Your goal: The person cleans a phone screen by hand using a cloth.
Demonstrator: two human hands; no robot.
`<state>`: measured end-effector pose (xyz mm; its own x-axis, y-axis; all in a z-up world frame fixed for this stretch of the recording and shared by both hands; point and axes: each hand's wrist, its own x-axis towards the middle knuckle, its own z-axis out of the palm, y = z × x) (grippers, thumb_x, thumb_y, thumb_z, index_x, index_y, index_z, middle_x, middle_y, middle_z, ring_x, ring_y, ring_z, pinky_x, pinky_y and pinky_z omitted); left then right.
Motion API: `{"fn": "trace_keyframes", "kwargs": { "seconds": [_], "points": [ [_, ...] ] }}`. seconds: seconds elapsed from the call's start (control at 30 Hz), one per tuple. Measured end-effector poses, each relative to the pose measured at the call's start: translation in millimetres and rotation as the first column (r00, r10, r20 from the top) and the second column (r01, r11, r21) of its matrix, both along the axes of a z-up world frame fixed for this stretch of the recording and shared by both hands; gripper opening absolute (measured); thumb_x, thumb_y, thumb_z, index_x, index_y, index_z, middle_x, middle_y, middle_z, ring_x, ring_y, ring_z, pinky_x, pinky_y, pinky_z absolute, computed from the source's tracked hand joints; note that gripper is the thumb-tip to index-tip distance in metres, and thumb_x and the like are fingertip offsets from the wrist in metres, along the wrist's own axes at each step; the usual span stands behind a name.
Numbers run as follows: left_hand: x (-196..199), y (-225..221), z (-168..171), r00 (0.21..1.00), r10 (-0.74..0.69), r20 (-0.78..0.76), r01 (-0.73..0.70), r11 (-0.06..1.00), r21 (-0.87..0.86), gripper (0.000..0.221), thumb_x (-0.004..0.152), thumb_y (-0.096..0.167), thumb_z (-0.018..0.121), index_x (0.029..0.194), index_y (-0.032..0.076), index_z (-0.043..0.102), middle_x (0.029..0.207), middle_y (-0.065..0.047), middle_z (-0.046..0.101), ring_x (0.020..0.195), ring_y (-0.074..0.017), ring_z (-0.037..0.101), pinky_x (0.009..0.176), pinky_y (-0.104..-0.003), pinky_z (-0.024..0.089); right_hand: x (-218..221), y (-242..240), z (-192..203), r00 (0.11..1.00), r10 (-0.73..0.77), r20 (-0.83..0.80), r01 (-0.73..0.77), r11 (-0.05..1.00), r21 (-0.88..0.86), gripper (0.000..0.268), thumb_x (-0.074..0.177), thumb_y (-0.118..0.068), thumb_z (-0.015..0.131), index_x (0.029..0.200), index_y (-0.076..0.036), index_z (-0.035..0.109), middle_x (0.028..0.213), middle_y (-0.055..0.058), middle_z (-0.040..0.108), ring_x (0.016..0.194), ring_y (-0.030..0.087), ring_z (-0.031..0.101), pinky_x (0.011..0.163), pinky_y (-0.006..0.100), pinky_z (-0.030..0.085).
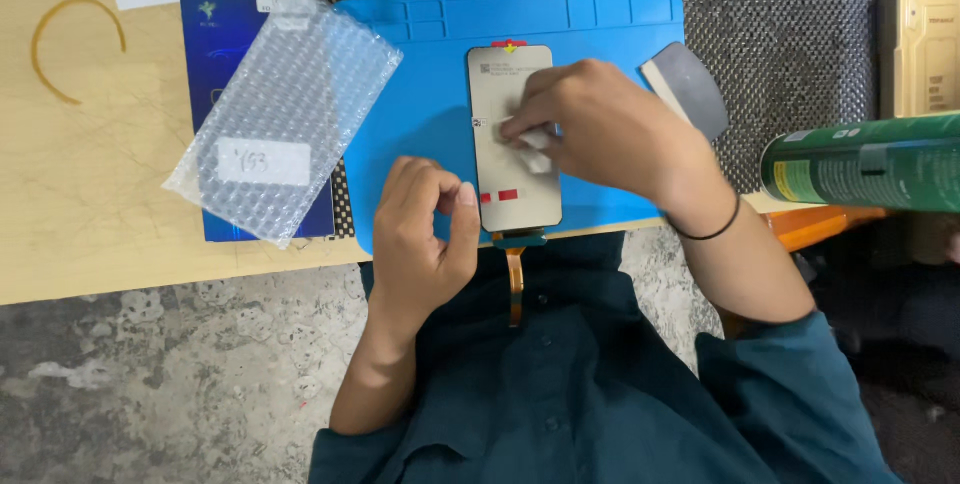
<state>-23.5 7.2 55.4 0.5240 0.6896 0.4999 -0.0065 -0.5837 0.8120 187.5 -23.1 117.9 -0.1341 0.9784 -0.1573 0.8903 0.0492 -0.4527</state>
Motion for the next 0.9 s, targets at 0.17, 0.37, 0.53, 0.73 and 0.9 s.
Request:
{"fn": "trace_keyframes", "kwargs": {
  "seconds": [0.17,0.37,0.53,0.73,0.9],
  "points": [
    [2,0,2,1.000,0.000,-0.015,0.001,1.000,0.017,0.027,0.105,0.011,0.047,0.078,0.010,0.048,0.069,-0.003,0.034,0.066,-0.0207,0.040,0.063,-0.038,0.041,-18,1,-2,0.990,-0.017,-0.139,0.017,1.000,-0.002,0.033,0.079,0.012,0.068,0.101,-0.007,0.083,0.098,0.016,0.075,0.088,0.036,0.075,0.076,0.041,0.060],
    [3,-1,2,1.000,0.010,-0.027,-0.009,1.000,0.025,0.027,0.104,0.010,0.047,0.077,0.010,0.049,0.067,-0.003,0.032,0.064,-0.0210,0.040,0.061,-0.037,0.041,13,-8,1,1.000,-0.013,-0.025,0.009,0.988,-0.151,0.032,0.077,0.012,0.068,0.096,-0.010,0.082,0.096,0.013,0.075,0.088,0.033,0.075,0.078,0.041,0.060],
    [1,-4,4,0.997,0.008,-0.074,-0.008,1.000,-0.005,0.025,0.103,0.010,0.050,0.078,0.007,0.048,0.068,-0.004,0.039,0.067,-0.0220,0.044,0.064,-0.036,0.041,38,2,-13,0.999,-0.010,-0.051,0.012,0.999,0.036,0.020,0.088,0.007,0.069,0.099,-0.003,0.081,0.102,0.017,0.072,0.090,0.038,0.071,0.076,0.046,0.060],
    [2,-3,3,0.997,0.016,-0.070,-0.016,1.000,0.003,0.027,0.103,0.011,0.050,0.077,0.008,0.048,0.067,-0.004,0.039,0.066,-0.0219,0.044,0.064,-0.035,0.041,25,2,-7,0.989,0.061,-0.137,-0.066,0.997,-0.031,0.056,0.069,0.020,0.053,0.098,-0.017,0.084,0.107,0.008,0.077,0.101,0.029,0.073,0.090,0.041,0.057],
    [5,-3,-4,0.999,0.034,-0.023,-0.034,0.999,0.023,0.028,0.102,0.011,0.052,0.075,0.011,0.050,0.065,-0.001,0.034,0.062,-0.0209,0.042,0.061,-0.036,0.043,46,16,-21,0.997,-0.080,0.019,0.075,0.982,0.174,0.034,0.079,0.015,0.067,0.096,-0.009,0.082,0.095,0.015,0.073,0.088,0.041,0.072,0.079,0.047,0.057]
  ]
}}
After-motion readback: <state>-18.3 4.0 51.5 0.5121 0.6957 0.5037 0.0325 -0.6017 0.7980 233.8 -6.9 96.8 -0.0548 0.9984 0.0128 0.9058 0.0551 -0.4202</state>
